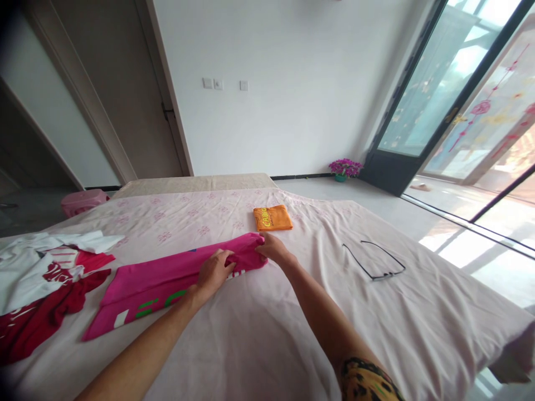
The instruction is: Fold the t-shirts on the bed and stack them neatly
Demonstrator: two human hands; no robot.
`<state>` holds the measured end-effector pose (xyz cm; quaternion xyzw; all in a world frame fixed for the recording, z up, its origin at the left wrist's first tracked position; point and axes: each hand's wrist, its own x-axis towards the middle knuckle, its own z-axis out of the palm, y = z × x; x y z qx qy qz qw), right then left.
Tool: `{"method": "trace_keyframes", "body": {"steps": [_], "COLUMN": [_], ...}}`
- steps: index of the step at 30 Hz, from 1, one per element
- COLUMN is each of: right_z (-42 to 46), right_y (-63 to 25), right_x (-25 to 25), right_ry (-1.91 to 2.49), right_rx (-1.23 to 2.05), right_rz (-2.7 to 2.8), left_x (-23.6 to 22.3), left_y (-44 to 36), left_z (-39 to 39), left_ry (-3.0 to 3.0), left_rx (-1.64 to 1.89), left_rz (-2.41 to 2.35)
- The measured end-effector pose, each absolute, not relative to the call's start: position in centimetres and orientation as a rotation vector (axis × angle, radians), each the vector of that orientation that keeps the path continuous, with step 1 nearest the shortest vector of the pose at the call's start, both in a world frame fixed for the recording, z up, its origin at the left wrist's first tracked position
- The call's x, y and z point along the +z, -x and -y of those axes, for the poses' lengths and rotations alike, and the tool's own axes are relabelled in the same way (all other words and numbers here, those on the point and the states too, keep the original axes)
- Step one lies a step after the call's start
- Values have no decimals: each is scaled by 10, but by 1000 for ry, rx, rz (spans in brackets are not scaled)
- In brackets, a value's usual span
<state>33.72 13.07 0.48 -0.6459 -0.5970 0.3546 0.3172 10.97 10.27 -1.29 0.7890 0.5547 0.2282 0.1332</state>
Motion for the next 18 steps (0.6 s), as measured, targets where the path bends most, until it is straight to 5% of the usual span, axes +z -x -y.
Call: {"method": "trace_keyframes", "body": {"steps": [18], "right_z": [-108], "right_y": [-331], "right_x": [21], "right_ry": [1105], "right_rx": [1118], "right_rz": [1322], "left_x": [-29], "left_y": [-93], "left_z": [-109], "left_ry": [-2220], "left_rx": [1182], "left_rz": [-1443]}}
